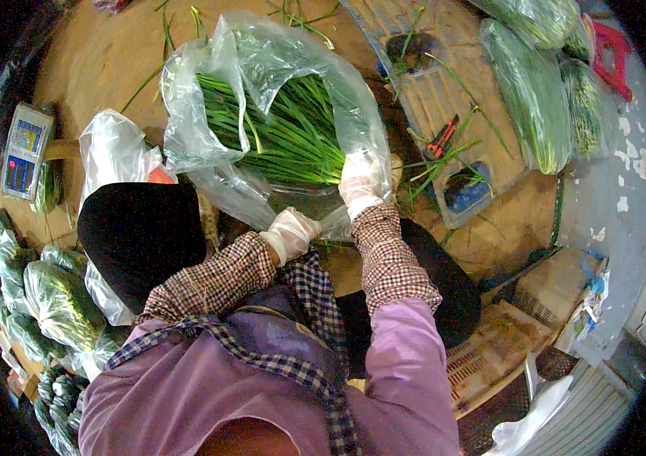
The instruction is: The person sits on the floor and repeatedly gathers green onions from a large plastic bag, aligns them into bundles, weighs them on a digital scale, and places them into smaller plastic bags. The person also handles other leafy vegetables and plastic bags during the process.
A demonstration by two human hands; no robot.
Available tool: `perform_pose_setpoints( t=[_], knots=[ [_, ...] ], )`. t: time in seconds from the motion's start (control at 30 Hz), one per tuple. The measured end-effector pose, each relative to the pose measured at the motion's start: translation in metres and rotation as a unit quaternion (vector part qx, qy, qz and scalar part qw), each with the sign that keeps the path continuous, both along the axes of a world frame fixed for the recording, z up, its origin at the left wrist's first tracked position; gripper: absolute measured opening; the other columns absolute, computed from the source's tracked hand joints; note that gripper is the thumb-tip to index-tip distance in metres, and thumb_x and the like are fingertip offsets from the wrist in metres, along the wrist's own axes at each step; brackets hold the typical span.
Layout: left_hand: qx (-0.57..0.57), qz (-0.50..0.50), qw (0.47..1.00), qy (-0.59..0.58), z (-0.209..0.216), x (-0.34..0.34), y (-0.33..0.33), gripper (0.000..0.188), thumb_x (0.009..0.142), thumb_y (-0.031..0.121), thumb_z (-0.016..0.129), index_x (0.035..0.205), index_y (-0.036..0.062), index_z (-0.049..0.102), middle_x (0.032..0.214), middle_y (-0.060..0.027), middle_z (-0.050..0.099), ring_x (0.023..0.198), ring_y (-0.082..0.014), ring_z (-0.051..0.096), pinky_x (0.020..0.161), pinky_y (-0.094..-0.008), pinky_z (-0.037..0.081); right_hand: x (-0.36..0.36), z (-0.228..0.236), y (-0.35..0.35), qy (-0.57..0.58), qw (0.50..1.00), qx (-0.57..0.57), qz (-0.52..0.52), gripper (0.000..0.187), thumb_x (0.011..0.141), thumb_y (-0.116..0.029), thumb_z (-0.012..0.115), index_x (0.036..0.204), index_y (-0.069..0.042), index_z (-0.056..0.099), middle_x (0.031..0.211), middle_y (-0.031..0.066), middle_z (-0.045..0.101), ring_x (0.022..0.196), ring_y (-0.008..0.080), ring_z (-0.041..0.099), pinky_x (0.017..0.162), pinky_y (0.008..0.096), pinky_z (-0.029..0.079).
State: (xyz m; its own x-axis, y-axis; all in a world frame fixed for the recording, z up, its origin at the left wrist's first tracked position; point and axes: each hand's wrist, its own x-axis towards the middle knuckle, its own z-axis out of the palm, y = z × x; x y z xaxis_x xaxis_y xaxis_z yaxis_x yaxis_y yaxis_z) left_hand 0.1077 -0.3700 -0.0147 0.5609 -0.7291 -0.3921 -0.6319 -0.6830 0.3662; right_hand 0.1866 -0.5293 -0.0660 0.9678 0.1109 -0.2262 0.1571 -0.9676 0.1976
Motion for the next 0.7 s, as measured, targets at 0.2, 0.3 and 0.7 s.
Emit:
perform_pose_setpoints(
  t=[0.2, 0.3, 0.7],
  knots=[
    [0.007, 0.037, 0.998, 0.049, -0.004, 0.0, 0.001, 0.011, 0.071, 0.017, 0.054, 0.079, 0.0112, 0.058, 0.071, -0.0035, 0.063, 0.067, -0.0201, 0.062, 0.061, -0.0345, 0.043, 0.012, 0.029, 0.022, 0.091, 0.992, 0.039, -0.081, 0.073, 0.066, -0.023, 0.066, 0.127, -0.002, 0.031, 0.116, 0.0198, 0.047, 0.107, 0.0308, 0.046, 0.093, 0.0366, 0.035],
    [-0.05, 0.103, 0.987, 0.108, -0.008, 0.001, 0.006, 0.022, 0.071, 0.019, 0.056, 0.09, 0.0096, 0.059, 0.079, -0.0071, 0.064, 0.076, -0.0223, 0.062, 0.07, -0.0366, 0.044, 0.008, 0.002, -0.001, 0.011, 0.998, 0.062, 0.007, 0.079, 0.058, -0.022, 0.07, 0.125, -0.001, 0.033, 0.108, 0.0191, 0.053, 0.101, 0.0313, 0.051, 0.09, 0.0358, 0.039],
    [-0.709, 0.419, 0.229, 0.519, 0.076, 0.038, -0.02, 0.039, 0.081, 0.03, 0.06, 0.11, 0.0039, 0.054, 0.105, -0.0044, 0.057, 0.096, -0.0154, 0.052, 0.087, -0.0288, 0.039, -0.012, 0.179, 0.055, 0.071, 0.951, 0.277, -0.118, 0.048, 0.069, -0.032, 0.063, 0.102, -0.001, 0.046, 0.089, 0.0233, 0.059, 0.086, 0.0396, 0.056, 0.076, 0.0449, 0.044]
  ],
)
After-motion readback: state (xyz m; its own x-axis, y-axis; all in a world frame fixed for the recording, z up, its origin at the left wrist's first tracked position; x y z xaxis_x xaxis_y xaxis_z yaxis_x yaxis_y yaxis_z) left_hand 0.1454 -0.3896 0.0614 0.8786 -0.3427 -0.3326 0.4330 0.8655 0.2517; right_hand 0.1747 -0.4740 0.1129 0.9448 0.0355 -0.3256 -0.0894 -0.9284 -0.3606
